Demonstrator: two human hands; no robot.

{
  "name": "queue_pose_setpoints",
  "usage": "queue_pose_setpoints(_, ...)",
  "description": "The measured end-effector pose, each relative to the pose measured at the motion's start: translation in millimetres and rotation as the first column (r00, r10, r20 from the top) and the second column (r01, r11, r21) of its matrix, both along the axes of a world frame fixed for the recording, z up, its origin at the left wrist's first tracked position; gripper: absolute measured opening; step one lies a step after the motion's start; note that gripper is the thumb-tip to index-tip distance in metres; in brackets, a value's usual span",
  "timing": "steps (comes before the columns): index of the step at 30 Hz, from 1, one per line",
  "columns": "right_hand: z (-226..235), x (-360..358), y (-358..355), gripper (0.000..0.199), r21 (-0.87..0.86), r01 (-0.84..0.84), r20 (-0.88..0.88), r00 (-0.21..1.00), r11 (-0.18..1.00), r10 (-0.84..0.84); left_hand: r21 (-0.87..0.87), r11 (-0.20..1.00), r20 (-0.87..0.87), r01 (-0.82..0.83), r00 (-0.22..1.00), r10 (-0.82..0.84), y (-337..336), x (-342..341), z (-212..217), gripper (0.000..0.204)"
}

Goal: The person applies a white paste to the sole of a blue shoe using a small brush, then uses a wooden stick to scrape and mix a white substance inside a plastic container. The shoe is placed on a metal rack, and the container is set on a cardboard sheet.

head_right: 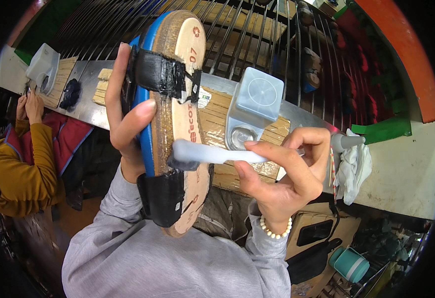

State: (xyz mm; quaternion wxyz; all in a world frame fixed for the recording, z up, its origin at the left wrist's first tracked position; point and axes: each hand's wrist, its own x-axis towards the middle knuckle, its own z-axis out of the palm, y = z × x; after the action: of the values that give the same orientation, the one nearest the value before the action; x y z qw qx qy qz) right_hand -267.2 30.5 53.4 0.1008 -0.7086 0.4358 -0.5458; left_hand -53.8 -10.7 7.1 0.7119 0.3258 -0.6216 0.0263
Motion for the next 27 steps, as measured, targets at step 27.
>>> queue_pose_setpoints(27, -18.9, -15.0, 10.7, 0.038, 0.136, -0.102, 0.081, 0.993, 0.986, 0.091, 0.116, 0.993, 0.123, -0.037, 0.992, 0.022, -5.6, 30.6, -15.9, 0.062)
